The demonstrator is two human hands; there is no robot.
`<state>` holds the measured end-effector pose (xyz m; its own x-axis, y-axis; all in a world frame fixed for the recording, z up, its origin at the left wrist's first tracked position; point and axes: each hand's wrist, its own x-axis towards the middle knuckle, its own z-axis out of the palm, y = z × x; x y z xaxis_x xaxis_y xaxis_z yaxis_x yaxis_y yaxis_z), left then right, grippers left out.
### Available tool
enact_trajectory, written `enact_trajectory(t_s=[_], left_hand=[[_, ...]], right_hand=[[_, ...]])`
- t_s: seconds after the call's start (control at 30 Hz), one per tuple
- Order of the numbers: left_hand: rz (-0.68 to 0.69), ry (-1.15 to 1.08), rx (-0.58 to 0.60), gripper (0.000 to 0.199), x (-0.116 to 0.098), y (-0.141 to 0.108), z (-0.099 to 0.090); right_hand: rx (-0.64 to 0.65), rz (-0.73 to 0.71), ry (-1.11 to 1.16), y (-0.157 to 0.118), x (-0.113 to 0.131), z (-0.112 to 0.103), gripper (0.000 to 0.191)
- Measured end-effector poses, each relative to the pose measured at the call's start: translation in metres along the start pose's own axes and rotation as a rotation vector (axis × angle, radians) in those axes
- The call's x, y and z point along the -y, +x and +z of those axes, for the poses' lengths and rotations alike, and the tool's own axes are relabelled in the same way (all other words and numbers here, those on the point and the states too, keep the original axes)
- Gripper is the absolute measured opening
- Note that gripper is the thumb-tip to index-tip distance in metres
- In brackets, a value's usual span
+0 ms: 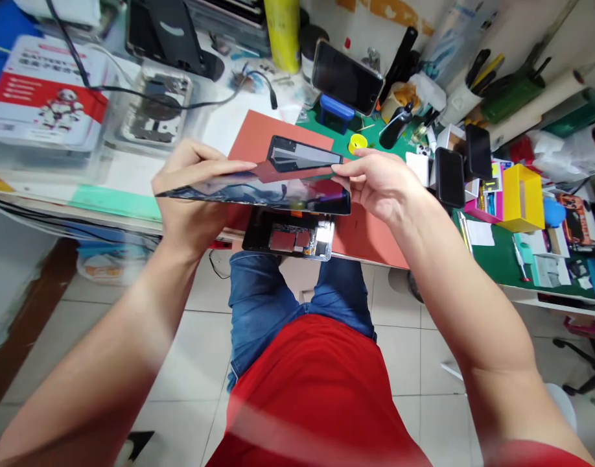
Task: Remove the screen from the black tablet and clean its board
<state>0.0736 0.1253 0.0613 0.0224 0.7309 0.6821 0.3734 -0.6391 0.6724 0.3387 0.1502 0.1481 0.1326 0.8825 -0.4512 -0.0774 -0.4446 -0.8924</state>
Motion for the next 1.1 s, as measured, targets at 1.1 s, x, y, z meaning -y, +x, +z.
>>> enact_trajectory(t_s=[1.1], left_hand=[[0.025, -0.211, 0.203, 0.029, 0.006, 0.029, -0.01]], right_hand=[[0.165, -0.376, -0.085, -0.01, -0.036, -0.014, 0.023]])
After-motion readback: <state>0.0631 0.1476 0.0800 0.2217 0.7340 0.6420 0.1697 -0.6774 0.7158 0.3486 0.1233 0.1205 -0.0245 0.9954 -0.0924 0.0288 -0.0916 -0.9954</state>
